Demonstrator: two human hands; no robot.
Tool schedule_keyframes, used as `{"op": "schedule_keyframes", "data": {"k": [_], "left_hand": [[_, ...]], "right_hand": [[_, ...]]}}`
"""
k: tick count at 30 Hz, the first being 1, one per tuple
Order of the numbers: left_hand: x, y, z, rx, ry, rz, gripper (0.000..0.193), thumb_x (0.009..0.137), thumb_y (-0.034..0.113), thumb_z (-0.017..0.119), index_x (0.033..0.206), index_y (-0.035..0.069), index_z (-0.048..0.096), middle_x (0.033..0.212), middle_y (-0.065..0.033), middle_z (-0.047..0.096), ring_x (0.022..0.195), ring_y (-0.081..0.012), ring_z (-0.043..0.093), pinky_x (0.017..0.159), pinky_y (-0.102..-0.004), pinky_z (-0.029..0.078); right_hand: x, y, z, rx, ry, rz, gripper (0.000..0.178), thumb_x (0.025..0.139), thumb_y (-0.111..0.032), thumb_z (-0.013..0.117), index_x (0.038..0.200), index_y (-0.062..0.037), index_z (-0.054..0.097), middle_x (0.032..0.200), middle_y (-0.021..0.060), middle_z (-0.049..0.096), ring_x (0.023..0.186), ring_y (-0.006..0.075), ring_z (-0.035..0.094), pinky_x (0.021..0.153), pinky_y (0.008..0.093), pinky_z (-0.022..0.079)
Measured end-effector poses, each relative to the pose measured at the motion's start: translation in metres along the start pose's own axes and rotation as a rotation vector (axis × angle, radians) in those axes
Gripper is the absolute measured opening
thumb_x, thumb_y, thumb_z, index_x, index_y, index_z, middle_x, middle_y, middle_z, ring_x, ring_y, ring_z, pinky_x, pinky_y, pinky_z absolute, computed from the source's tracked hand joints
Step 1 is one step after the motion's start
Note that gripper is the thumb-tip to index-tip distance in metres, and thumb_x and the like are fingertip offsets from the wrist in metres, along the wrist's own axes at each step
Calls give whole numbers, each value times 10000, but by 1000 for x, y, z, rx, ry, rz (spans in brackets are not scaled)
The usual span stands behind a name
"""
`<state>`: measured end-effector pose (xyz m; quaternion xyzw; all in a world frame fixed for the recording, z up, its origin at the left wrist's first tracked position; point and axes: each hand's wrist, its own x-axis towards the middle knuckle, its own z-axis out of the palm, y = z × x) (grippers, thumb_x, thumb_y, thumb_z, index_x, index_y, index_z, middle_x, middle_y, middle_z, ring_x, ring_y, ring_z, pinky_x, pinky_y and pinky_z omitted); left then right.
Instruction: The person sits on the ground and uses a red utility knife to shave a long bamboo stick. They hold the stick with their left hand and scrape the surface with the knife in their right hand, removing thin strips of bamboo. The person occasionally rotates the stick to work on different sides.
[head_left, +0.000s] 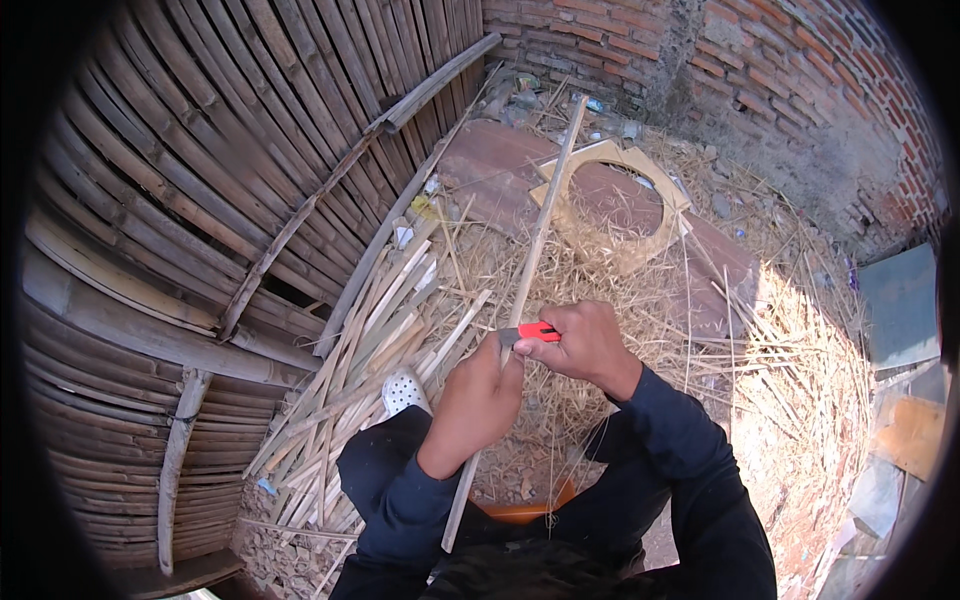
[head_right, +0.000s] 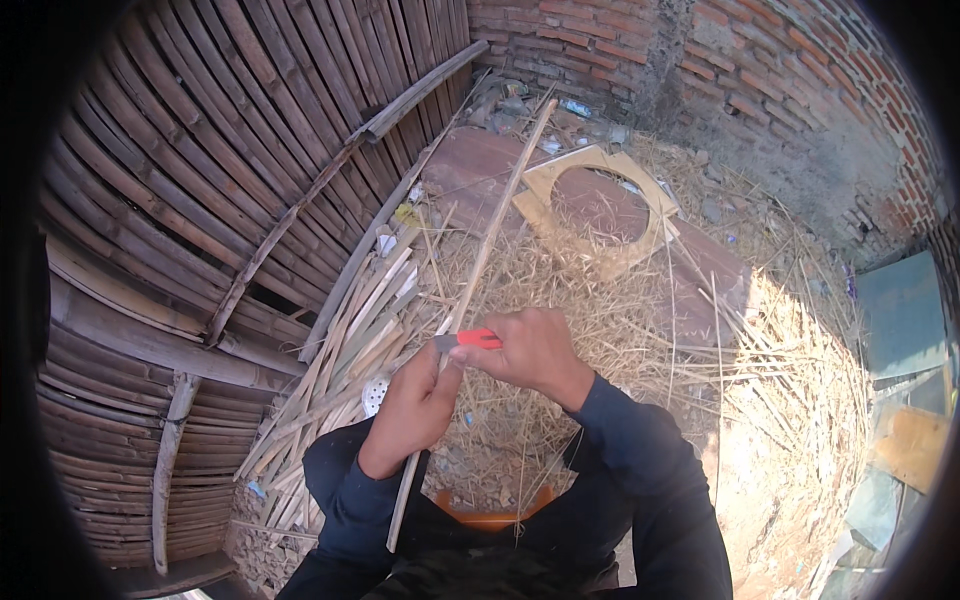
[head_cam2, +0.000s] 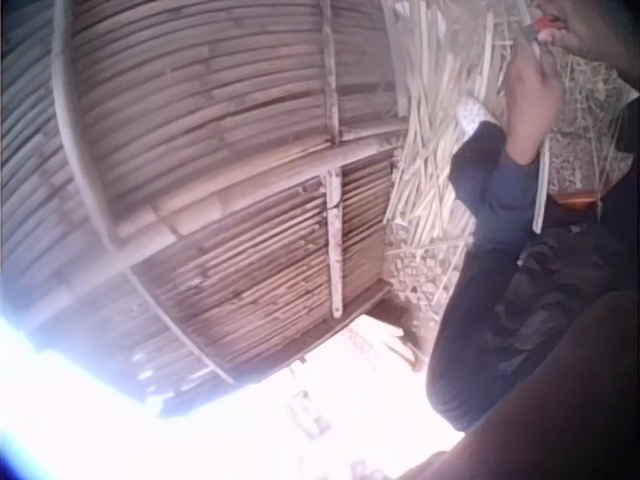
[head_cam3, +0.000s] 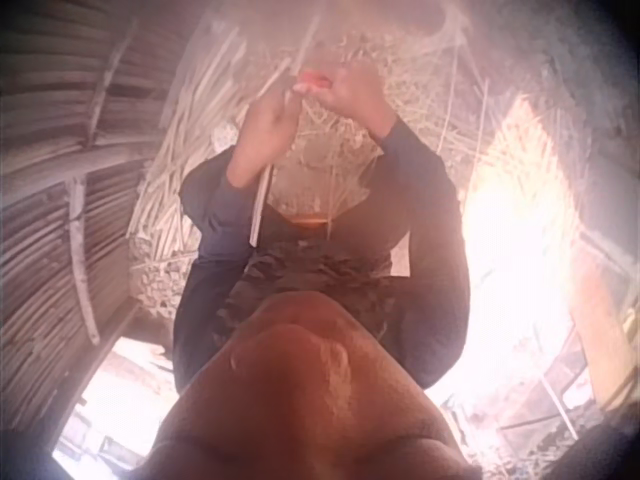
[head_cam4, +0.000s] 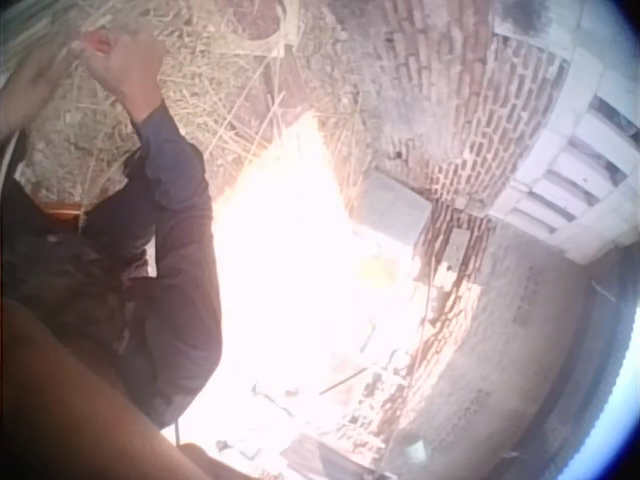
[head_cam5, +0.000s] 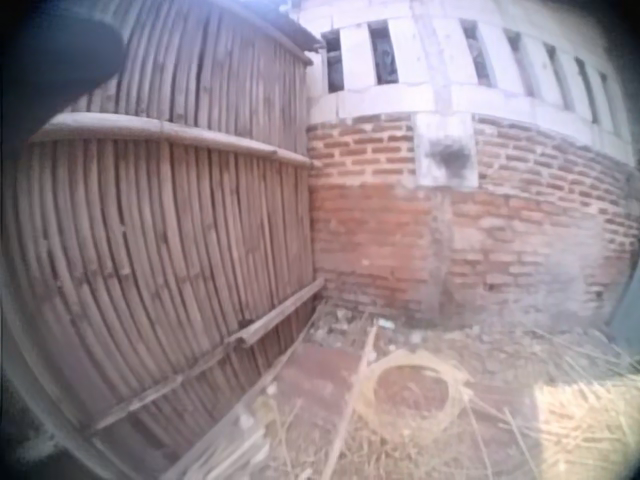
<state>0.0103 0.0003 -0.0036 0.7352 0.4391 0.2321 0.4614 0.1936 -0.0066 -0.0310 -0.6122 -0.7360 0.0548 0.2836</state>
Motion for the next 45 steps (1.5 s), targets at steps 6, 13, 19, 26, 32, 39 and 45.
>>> {"op": "schedule_keyframes", "data": {"k": [6,13,19,26,32,39,45], "left_hand": [[-1,-10,6,37,-24,50,223,940,113,449,1130,21,523,819,-185,587,733,-293,604,682,-360,465],[-2,-6,7,49,-1,60,164,914,117,461,1017,1,515,779,-249,603,746,-437,597,641,-496,455],[-6,-8,9,43,-68,4,172,912,90,437,1045,14,513,694,-174,542,652,-314,589,617,-391,448],[-3,-19,22,105,-41,82,163,889,85,455,1023,8,510,678,-197,557,646,-366,589,603,-445,442],[13,-22,34,113,-4,124,145,889,109,479,976,-1,519,657,-214,581,647,-409,595,599,-484,448],[1,-29,5,-67,-201,160,183,910,100,451,1050,35,550,691,-52,528,616,-175,514,587,-333,419],[3,-21,-22,-313,-123,-47,133,943,73,443,1026,48,543,683,59,428,592,-30,390,527,-221,329]], "right_hand": [[2,15,13,-46,77,-11,564,734,-667,610,580,-124,626,474,96,542,446,289,576,422,382,441],[14,39,23,-150,141,-24,607,736,-693,585,543,-118,583,471,88,529,442,289,568,415,386,432],[30,79,26,-240,228,-67,660,718,-746,544,536,-112,562,473,90,524,454,291,568,439,393,439],[36,124,34,-336,306,-119,670,701,-763,535,552,-110,551,487,89,528,476,289,578,450,394,441],[34,146,36,-328,296,-54,656,704,-759,535,584,-115,560,498,90,539,499,288,592,456,396,444],[3,215,7,-390,278,565,726,832,-703,408,759,-16,629,743,200,622,717,369,629,606,450,477],[-22,198,-43,-178,254,771,696,895,-642,376,859,-4,652,742,255,626,742,414,629,650,480,474]]}}
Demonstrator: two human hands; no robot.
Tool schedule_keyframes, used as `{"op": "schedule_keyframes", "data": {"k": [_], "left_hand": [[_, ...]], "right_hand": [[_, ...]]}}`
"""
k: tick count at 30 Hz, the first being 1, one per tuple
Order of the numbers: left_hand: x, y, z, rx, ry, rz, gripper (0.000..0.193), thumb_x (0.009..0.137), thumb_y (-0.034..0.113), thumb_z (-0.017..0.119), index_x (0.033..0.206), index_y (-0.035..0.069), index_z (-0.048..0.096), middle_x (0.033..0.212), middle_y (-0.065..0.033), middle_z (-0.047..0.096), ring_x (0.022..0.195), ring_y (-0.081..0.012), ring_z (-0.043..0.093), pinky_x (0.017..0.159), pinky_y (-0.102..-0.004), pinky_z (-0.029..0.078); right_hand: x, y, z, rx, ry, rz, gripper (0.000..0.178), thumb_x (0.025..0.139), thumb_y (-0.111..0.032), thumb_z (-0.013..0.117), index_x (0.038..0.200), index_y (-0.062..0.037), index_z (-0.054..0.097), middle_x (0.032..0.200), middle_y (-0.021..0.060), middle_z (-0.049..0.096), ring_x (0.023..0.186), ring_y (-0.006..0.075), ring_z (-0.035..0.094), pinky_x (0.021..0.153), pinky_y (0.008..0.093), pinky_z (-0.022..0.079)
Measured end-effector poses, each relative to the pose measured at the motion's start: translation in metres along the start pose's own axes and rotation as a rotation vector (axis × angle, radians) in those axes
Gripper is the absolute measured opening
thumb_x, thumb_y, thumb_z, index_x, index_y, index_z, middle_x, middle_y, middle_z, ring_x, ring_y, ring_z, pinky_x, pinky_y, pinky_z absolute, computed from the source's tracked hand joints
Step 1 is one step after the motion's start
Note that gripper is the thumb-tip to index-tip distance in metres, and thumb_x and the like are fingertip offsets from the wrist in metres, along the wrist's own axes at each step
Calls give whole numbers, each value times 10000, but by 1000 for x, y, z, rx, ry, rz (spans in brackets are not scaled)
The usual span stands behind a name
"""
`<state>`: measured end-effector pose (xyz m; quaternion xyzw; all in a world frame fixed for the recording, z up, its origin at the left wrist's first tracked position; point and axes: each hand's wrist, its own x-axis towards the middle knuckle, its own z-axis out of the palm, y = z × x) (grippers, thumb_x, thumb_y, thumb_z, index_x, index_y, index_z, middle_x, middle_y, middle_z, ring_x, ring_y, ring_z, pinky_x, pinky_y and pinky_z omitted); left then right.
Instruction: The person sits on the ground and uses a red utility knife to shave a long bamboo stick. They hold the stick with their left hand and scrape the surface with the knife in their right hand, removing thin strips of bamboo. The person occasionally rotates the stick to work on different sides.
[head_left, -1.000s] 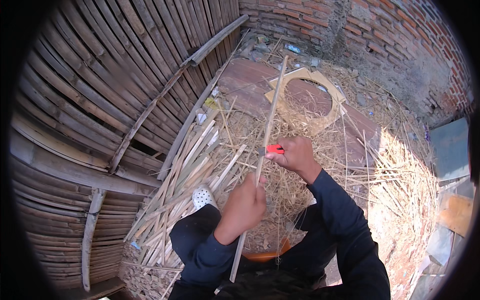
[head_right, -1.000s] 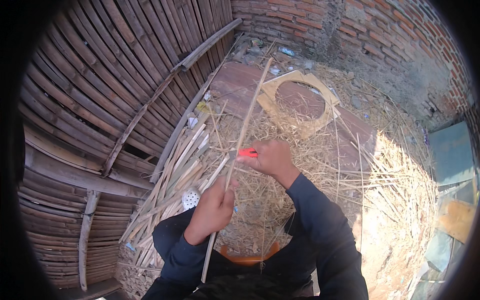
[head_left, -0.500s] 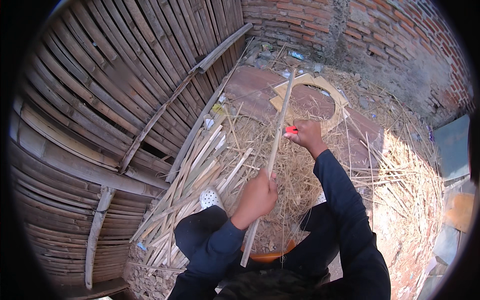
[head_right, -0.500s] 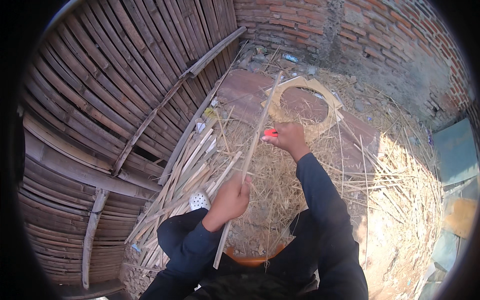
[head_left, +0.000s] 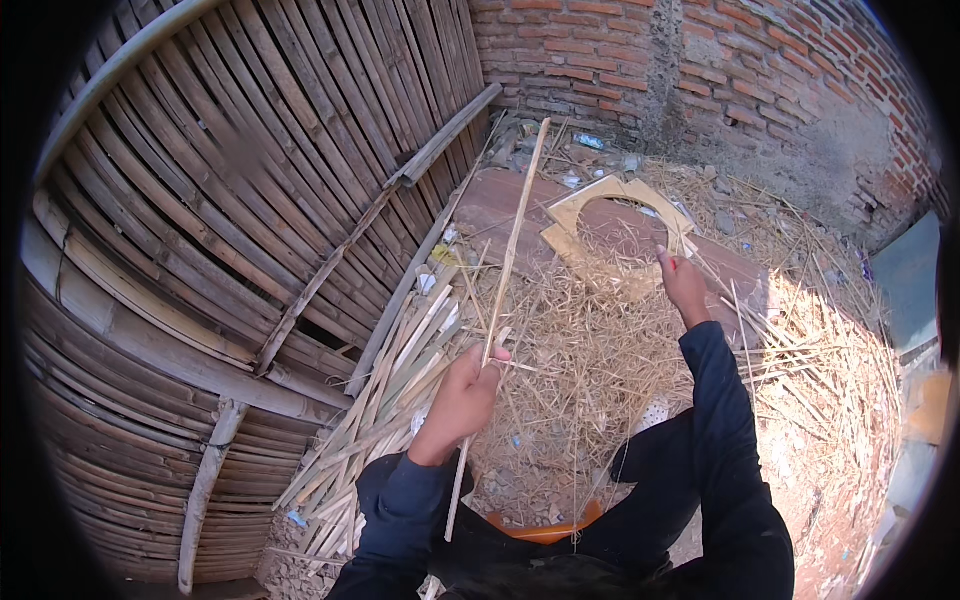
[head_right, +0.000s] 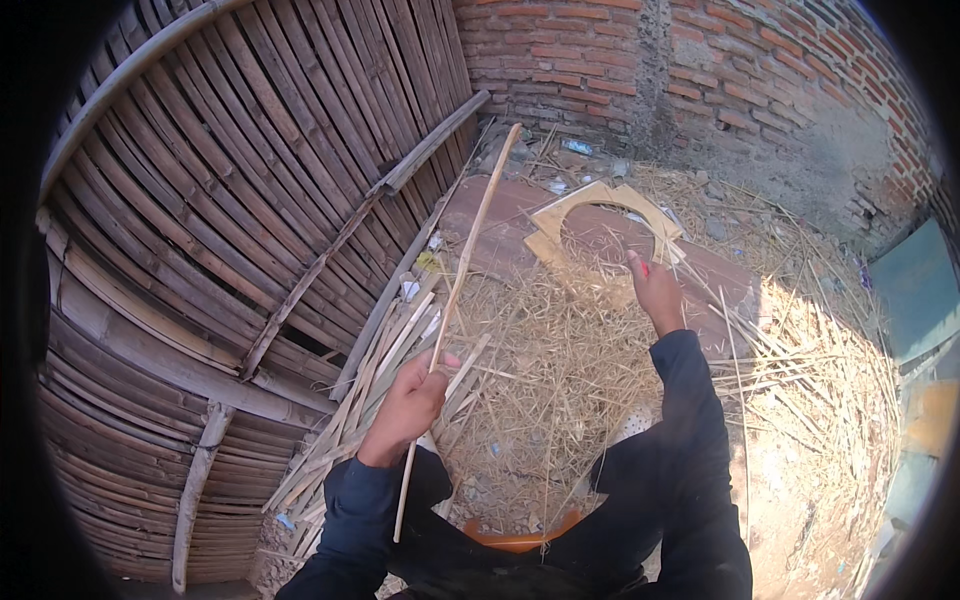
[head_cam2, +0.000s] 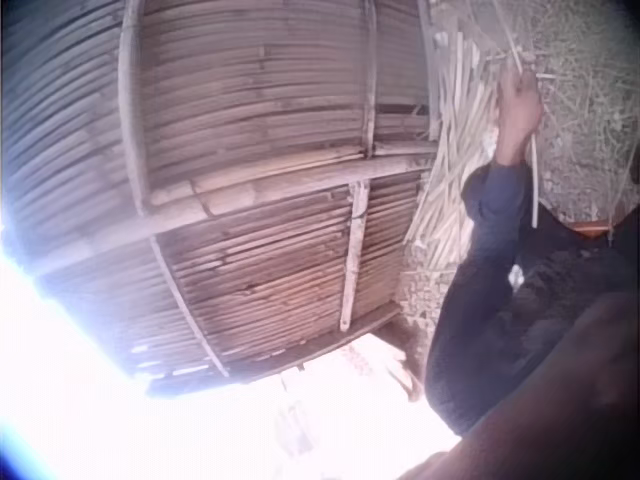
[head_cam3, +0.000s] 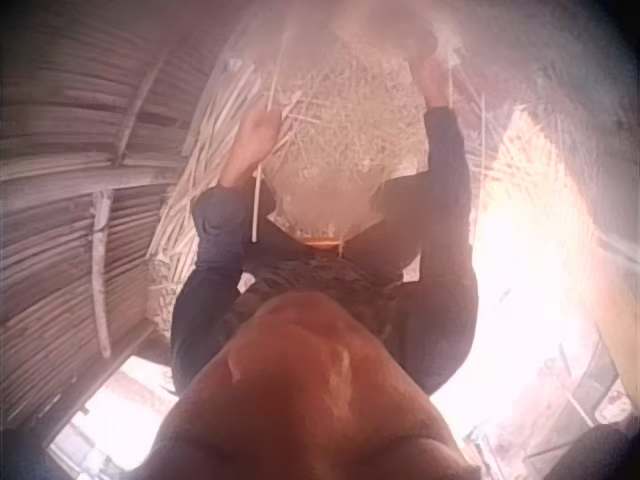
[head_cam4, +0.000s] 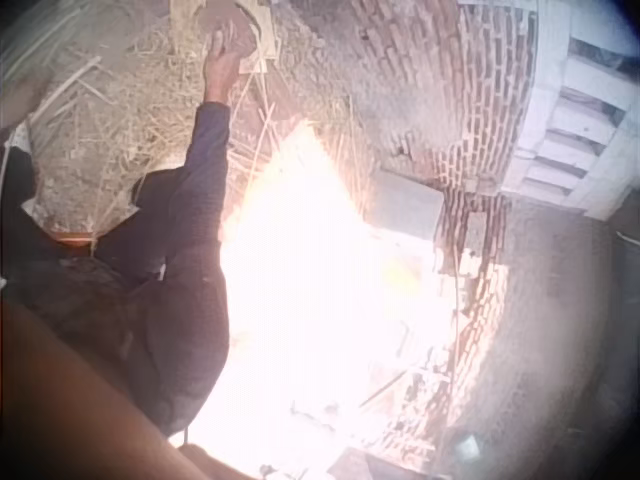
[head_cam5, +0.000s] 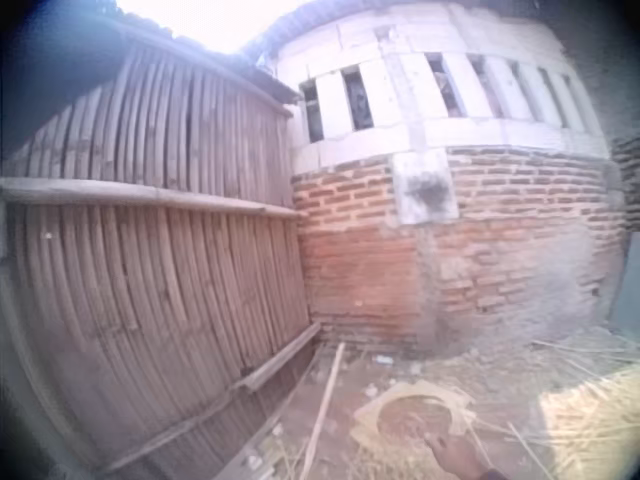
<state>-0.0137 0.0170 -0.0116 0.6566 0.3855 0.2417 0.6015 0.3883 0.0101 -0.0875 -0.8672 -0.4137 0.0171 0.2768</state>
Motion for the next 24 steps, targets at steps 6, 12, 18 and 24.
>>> {"op": "schedule_keyframes", "data": {"k": [6,12,18,24], "left_hand": [[10,-2,16,-88,139,75,137,941,53,453,1038,48,549,645,72,401,563,-6,365,492,-208,297],[21,-22,43,0,103,184,167,902,37,452,1040,40,546,716,-24,515,558,-86,445,520,-274,373],[3,-28,53,201,76,154,171,883,57,450,1031,35,534,676,-118,535,542,-213,507,544,-352,410],[2,-25,64,375,42,165,138,876,62,446,989,15,509,629,-186,551,577,-360,574,553,-440,436]], "right_hand": [[-86,-111,-8,145,-43,-740,464,833,-555,572,758,-97,593,604,115,596,562,317,611,502,414,459],[-101,-134,-11,179,-9,-917,487,806,-553,598,670,-86,553,567,106,561,510,313,576,475,413,429],[-79,-123,-2,26,52,-785,548,813,-612,544,641,-91,523,537,96,549,492,302,572,473,408,433],[-34,-84,35,-65,185,-947,616,769,-714,513,612,-119,548,509,67,541,467,271,574,456,376,439]]}}
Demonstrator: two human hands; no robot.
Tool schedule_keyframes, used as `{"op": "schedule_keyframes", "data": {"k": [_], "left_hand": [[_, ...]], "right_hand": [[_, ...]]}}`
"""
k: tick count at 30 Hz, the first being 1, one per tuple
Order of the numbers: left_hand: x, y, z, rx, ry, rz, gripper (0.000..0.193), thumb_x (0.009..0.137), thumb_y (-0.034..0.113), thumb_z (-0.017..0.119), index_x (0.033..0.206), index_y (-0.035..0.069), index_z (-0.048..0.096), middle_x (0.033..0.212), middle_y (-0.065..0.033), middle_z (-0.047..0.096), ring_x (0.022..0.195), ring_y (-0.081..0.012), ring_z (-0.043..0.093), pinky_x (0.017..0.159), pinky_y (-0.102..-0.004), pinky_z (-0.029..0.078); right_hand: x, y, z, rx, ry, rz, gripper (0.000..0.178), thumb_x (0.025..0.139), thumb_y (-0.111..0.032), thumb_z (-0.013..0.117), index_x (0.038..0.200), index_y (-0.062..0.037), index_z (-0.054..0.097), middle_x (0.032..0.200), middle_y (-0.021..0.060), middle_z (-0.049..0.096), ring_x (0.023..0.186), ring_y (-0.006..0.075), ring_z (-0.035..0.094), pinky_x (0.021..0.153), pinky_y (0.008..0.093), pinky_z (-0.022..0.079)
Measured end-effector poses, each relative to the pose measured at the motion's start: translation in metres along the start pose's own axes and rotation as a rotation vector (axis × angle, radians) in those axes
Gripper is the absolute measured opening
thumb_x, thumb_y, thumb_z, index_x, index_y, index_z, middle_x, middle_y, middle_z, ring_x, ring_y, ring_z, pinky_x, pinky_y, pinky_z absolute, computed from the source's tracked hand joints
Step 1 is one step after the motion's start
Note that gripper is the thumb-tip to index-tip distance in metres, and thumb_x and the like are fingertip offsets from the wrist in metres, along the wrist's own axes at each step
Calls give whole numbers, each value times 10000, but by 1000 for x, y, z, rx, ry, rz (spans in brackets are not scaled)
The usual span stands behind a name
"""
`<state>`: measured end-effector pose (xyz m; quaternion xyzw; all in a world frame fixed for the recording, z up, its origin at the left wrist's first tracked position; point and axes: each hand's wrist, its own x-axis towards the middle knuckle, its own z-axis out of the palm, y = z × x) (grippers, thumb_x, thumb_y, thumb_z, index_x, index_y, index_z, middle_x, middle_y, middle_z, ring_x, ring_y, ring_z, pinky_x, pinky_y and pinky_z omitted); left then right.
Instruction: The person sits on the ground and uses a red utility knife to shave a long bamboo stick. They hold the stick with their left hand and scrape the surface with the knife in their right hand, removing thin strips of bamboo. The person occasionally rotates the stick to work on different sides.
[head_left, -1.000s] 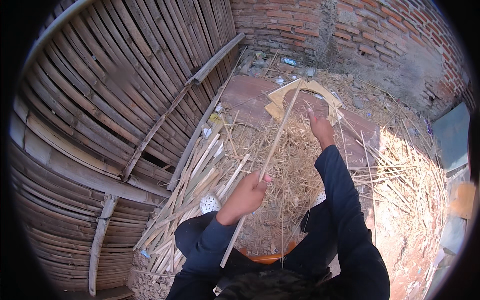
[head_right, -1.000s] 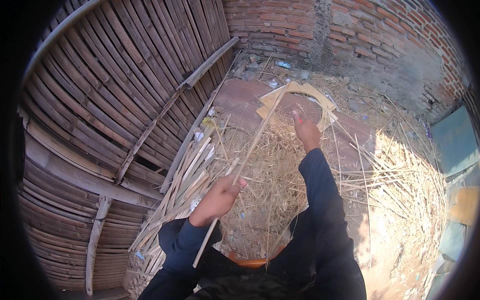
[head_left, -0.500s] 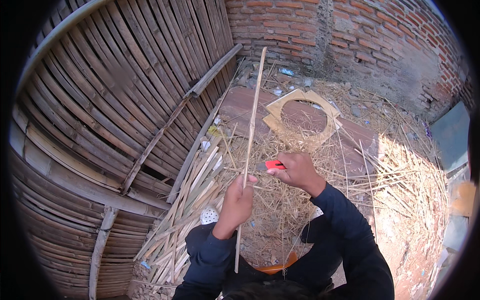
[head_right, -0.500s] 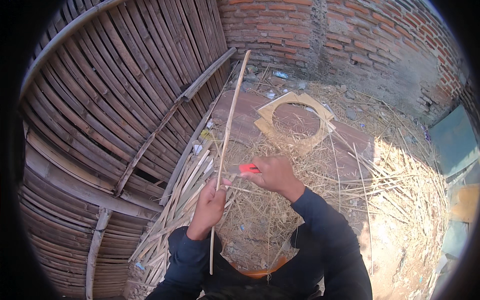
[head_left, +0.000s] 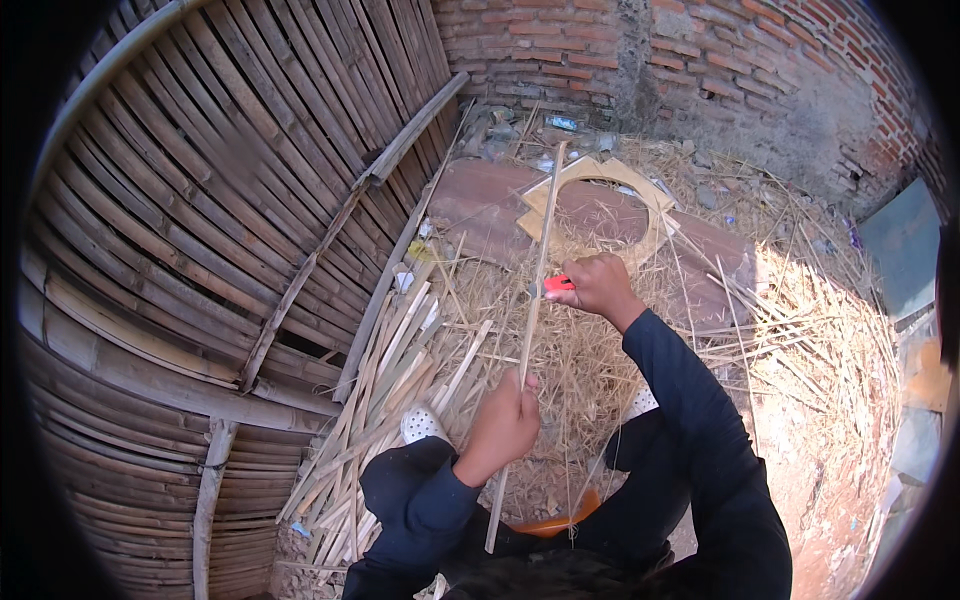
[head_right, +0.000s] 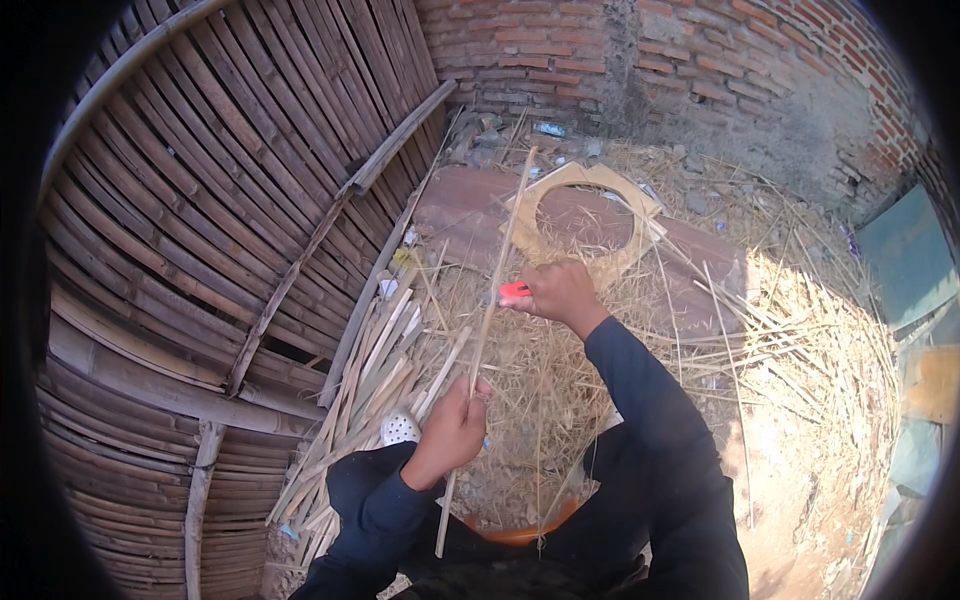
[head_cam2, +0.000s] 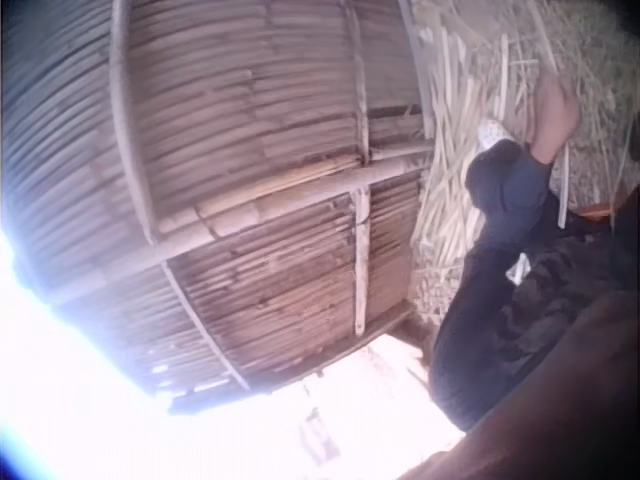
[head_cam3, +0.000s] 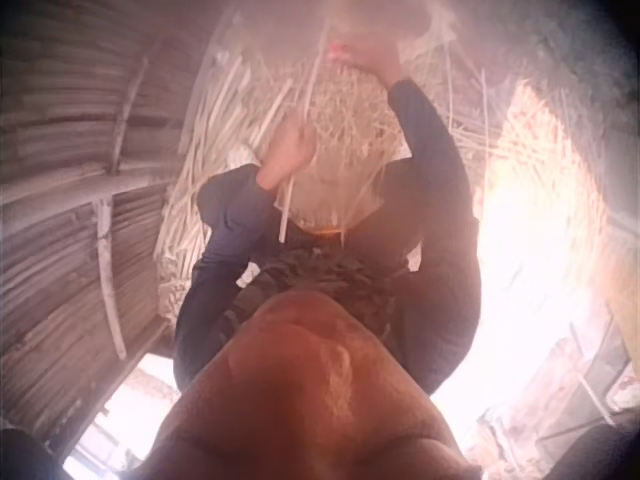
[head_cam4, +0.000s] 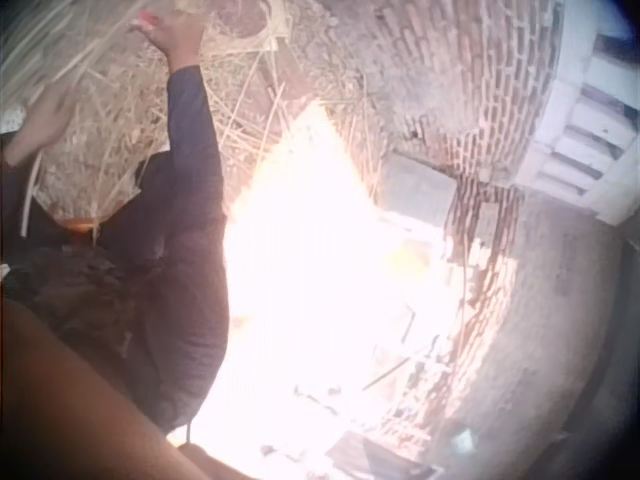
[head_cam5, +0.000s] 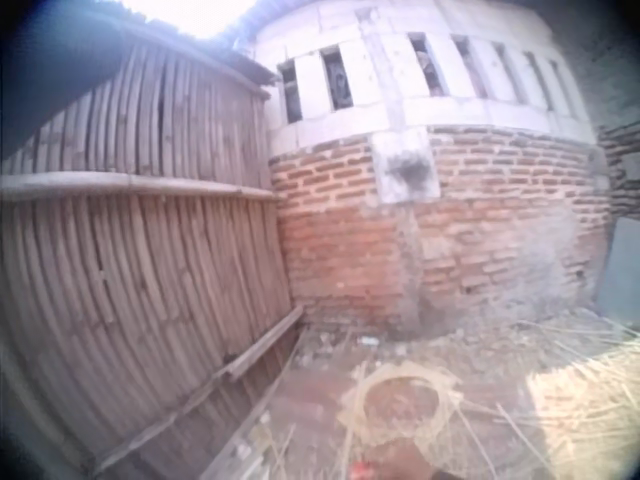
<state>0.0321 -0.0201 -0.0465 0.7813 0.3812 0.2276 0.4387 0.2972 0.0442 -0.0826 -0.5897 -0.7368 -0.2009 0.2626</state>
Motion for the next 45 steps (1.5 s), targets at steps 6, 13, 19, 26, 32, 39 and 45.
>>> {"op": "schedule_keyframes", "data": {"k": [6,13,19,26,32,39,45], "left_hand": [[2,-1,-1,159,11,69,138,864,57,468,983,-8,496,665,-238,581,640,-431,588,585,-515,446],[-77,1,-36,249,-127,-7,172,839,57,492,999,-7,496,620,-246,566,605,-435,589,585,-500,478],[-25,7,-22,92,94,-89,200,891,85,475,1055,-11,539,656,-197,572,593,-354,599,587,-410,471],[2,33,-1,-75,181,25,244,964,163,480,1123,-7,551,708,-30,494,662,-102,465,619,-272,406],[6,35,16,-83,104,44,262,941,184,480,1119,0,534,750,-184,597,690,-308,608,644,-390,456],[-11,31,16,-58,85,-60,209,945,149,487,1093,9,530,631,-97,532,531,-168,511,523,-315,399],[-14,14,4,-4,142,44,213,947,147,475,1106,17,528,585,-89,503,503,-176,498,503,-330,387]], "right_hand": [[-9,27,18,-2,-107,-30,634,735,-739,519,642,-112,544,533,72,549,508,257,593,505,385,460],[-43,93,-13,2,-56,1065,737,905,-649,326,775,0,650,714,235,643,666,393,638,620,492,479],[-118,63,-23,58,-342,846,642,910,-593,396,730,-31,649,683,228,623,673,404,623,638,484,471],[-42,-27,-78,214,-166,237,534,856,-593,513,731,-86,620,575,120,592,509,309,597,475,417,447],[-22,-41,-66,204,-2,182,543,840,-601,528,689,-81,576,543,107,576,496,308,592,456,404,446],[-12,-32,-44,41,-29,193,560,862,-605,494,678,-81,566,506,114,556,448,302,569,429,394,436],[-7,-44,-19,636,-205,415,622,921,-587,417,652,-38,533,492,139,501,427,284,516,437,377,406]]}}
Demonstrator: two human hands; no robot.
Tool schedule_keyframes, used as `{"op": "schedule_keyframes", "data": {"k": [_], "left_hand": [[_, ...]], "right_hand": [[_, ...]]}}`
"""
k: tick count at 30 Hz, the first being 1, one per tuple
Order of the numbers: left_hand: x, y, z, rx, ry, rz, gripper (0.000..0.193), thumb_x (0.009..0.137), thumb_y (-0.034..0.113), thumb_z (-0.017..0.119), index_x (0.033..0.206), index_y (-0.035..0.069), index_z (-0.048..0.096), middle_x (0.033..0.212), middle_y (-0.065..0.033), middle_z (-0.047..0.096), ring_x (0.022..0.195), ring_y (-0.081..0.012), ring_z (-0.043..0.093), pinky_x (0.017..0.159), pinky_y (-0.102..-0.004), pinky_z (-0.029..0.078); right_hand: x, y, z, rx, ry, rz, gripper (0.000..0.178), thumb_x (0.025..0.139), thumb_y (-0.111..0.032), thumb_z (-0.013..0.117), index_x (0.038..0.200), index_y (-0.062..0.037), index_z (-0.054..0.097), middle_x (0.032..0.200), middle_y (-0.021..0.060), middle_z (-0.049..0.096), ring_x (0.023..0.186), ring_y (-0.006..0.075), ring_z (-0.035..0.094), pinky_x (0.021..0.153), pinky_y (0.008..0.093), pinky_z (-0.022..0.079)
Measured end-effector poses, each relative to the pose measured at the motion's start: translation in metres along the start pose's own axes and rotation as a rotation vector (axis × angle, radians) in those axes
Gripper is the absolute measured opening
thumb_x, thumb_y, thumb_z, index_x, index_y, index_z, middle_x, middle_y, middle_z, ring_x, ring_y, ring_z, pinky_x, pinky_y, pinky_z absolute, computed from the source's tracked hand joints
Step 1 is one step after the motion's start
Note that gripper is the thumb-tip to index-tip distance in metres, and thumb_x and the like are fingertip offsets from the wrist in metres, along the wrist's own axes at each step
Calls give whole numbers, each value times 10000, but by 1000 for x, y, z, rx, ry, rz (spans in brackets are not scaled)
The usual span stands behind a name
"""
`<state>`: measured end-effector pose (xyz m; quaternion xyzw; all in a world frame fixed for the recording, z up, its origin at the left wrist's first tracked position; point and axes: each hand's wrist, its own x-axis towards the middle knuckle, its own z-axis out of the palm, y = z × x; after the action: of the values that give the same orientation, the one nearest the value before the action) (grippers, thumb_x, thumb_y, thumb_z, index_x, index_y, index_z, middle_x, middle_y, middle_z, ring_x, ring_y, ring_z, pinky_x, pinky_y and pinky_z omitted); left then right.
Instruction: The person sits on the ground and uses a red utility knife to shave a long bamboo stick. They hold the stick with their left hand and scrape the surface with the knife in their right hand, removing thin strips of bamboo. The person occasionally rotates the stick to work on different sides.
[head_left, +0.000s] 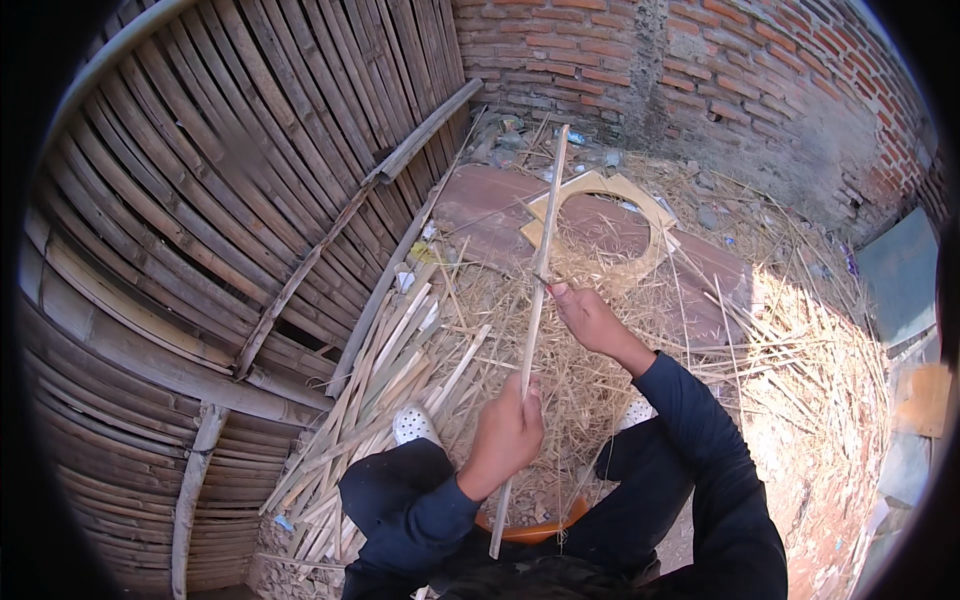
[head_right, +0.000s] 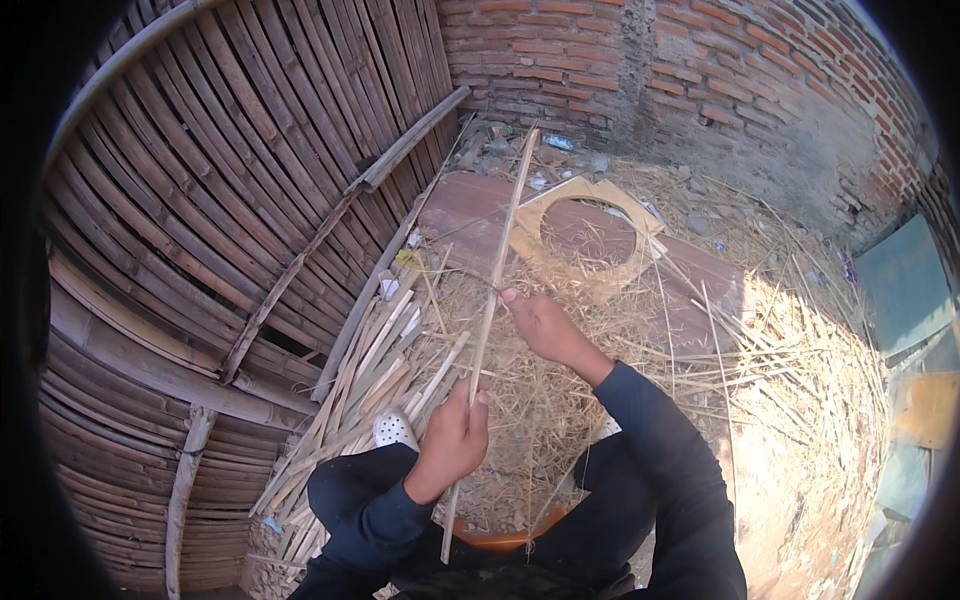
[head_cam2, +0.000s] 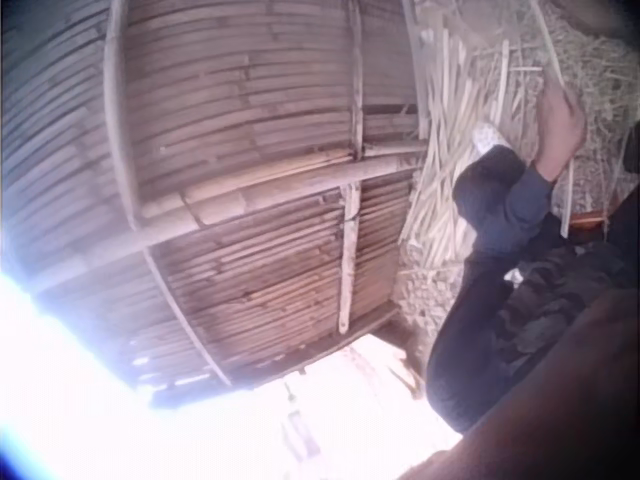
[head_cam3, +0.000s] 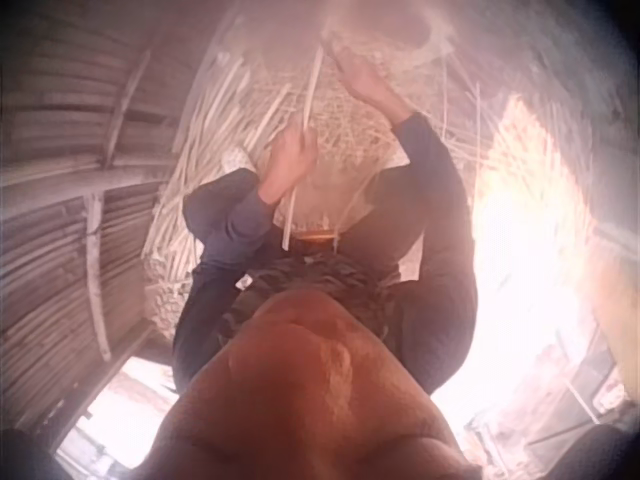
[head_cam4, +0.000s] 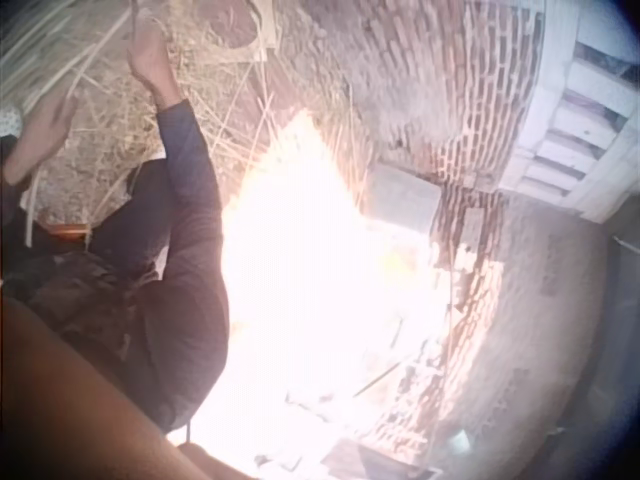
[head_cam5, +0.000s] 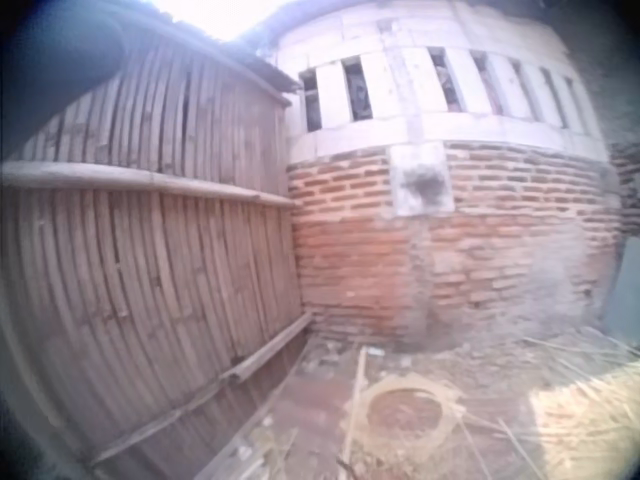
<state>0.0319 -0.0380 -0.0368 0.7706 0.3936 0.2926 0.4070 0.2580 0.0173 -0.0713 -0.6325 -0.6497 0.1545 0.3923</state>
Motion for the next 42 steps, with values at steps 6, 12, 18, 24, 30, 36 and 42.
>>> {"op": "schedule_keyframes", "data": {"k": [6,12,18,24,30,36,42], "left_hand": [[-2,-3,-21,-81,-4,-118,198,927,141,471,1063,12,536,645,-190,562,602,-361,591,559,-444,428],[-8,-5,-32,43,-11,-63,185,909,135,478,1033,10,533,691,-220,589,661,-419,593,599,-498,446],[18,-19,-15,178,-64,0,132,886,129,499,910,-1,499,688,-244,591,646,-445,582,599,-539,442],[24,-16,-16,175,-49,46,150,881,138,513,929,-5,518,680,-238,591,652,-441,587,605,-528,451],[12,-21,-17,142,-6,8,187,869,112,511,1019,6,545,666,-230,589,649,-428,593,600,-504,461],[14,-2,-17,17,41,-10,227,864,86,490,1073,21,548,642,-222,579,645,-412,606,586,-472,464],[9,2,-11,31,-17,-28,236,868,98,484,1083,31,551,623,-201,565,618,-395,595,568,-444,452]], "right_hand": [[9,-34,10,31,17,63,631,902,-610,434,701,-26,563,490,153,514,430,334,502,449,411,416],[11,-10,11,-614,185,-264,580,823,-656,499,704,-91,557,508,98,559,474,293,589,447,399,454],[28,64,6,-675,180,-354,556,786,-666,535,691,-119,561,514,89,561,488,266,597,460,381,455],[25,65,-5,-611,164,-275,572,798,-657,536,711,-94,577,533,111,561,500,292,583,482,404,448],[2,27,-21,200,-404,88,592,931,-587,429,689,-52,504,488,24,342,423,140,357,424,352,347],[-1,-11,-30,533,-7,222,378,853,-420,674,840,-52,587,559,-78,358,531,29,360,495,208,304],[16,-19,15,486,392,-99,277,925,-278,614,983,-7,624,604,-68,446,503,20,370,483,204,325]]}}
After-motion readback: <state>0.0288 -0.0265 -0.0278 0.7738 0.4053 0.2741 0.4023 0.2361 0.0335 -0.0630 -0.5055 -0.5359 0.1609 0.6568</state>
